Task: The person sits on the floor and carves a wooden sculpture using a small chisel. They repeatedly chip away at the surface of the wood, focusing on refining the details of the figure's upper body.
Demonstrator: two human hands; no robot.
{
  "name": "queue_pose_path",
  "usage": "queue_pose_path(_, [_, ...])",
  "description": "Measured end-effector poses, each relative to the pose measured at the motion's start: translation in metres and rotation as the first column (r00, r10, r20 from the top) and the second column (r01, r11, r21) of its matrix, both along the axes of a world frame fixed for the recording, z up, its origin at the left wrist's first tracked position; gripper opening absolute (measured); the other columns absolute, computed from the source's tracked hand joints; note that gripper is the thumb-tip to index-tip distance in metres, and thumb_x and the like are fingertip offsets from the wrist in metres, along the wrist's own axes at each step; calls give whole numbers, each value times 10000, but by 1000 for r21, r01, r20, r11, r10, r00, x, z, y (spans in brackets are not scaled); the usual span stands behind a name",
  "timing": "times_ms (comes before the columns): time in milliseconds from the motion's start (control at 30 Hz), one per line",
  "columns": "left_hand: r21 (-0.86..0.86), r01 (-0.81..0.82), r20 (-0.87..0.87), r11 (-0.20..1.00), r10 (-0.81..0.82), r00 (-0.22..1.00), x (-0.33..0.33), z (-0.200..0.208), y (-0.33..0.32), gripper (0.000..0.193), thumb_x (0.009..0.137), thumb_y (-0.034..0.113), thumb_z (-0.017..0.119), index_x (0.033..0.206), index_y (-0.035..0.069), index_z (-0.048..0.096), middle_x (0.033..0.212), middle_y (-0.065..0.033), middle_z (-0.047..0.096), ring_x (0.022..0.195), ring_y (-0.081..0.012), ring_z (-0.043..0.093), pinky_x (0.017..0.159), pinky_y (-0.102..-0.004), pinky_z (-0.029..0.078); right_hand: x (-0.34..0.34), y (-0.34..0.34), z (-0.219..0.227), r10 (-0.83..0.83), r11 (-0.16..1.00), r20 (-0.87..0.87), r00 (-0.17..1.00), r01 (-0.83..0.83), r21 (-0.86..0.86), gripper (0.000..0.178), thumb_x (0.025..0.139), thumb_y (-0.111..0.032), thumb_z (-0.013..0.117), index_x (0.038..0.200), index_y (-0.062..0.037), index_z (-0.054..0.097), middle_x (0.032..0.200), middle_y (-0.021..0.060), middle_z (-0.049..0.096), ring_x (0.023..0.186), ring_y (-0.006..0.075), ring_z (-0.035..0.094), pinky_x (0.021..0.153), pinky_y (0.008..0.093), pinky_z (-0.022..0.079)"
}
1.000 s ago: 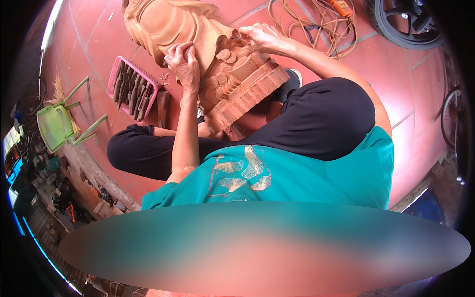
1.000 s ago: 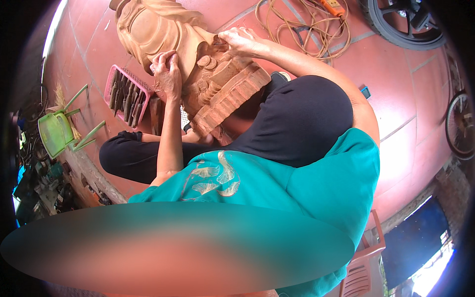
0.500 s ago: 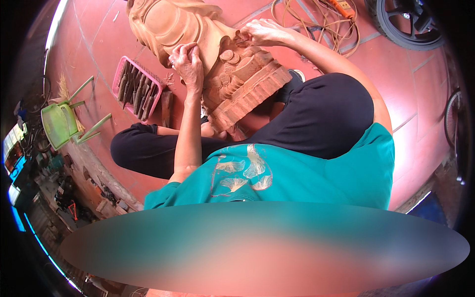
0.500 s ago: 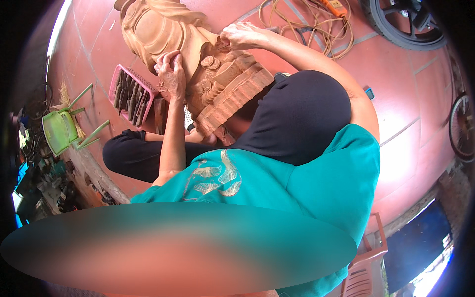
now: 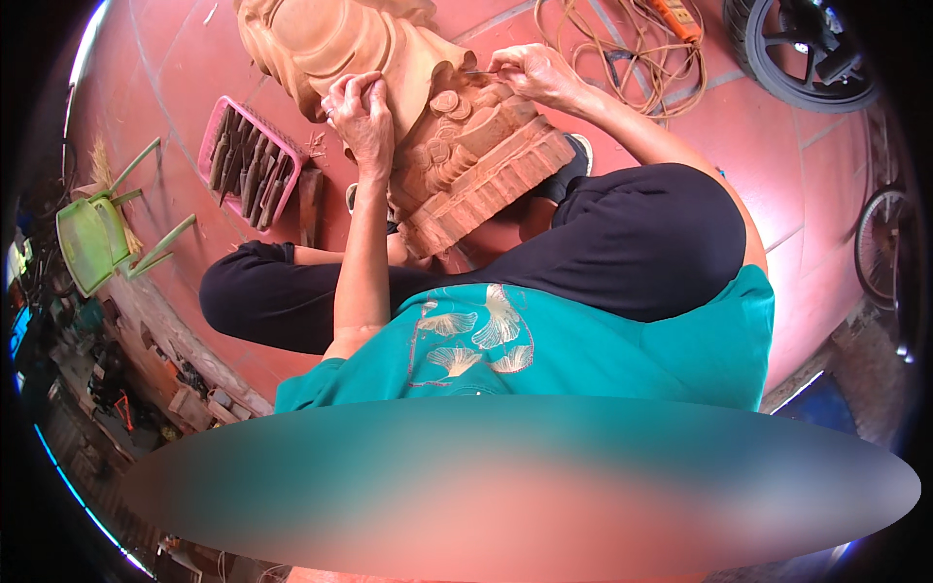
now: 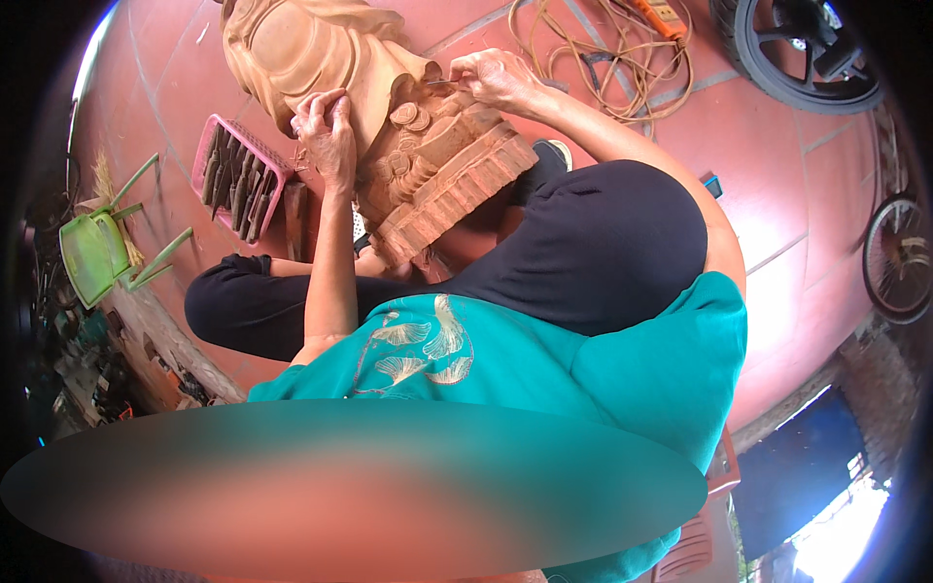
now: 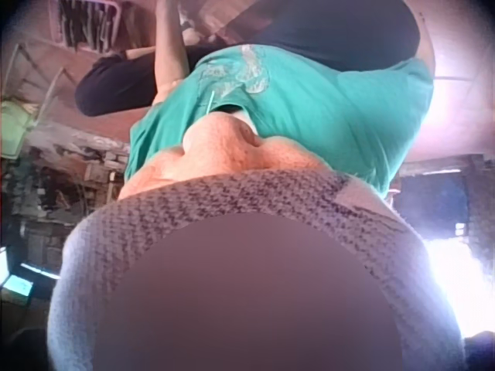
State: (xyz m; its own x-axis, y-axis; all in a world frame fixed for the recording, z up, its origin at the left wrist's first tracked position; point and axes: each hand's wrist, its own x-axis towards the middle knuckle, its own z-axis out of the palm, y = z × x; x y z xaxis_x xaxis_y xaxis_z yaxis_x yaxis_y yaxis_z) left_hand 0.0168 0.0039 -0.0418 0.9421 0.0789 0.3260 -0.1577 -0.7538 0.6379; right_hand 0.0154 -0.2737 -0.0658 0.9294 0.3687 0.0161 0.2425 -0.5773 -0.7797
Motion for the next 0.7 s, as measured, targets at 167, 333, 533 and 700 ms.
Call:
queue_pose_path(167, [12,-12,-9,1000,12,1000,0,1,0,96,831,169,696,916,130,718,1030,-69,610,1023,-269,520,910,-417,391,1,4,2,-6,1000,23,1000,6,18,136,847,-132,645,954,-49,646,851,123,659,796,298,644,692,376,492])
queue_pose_path(333, [-1,-6,-13,1000,6,1000,1,0,1,92,832,172,694,912,133,718,1029,-62,606,1027,-265,516,918,-418,385,0,4,2,-40,999,35,999,41,-19,134,851,-133,643,956,-50,649,838,112,642,789,288,640,693,374,491])
queue_pose_path(533, [-5,-6,-18,1000,6,1000,1,2,0,93,833,171,693,913,133,718,1033,-58,606,1034,-266,514,926,-416,380,-1,4,0,-40,998,101,994,45,-41,150,858,-159,649,961,-50,654,789,101,610,721,241,612,665,354,477])
queue_pose_path(700, [17,-10,-15,1000,10,1000,1,-2,3,98,831,175,694,918,139,719,1039,-57,605,1036,-268,517,926,-424,383,-2,2,0,-71,991,-216,974,94,98,164,877,-156,638,965,-19,659,663,34,577,567,117,540,545,285,431])
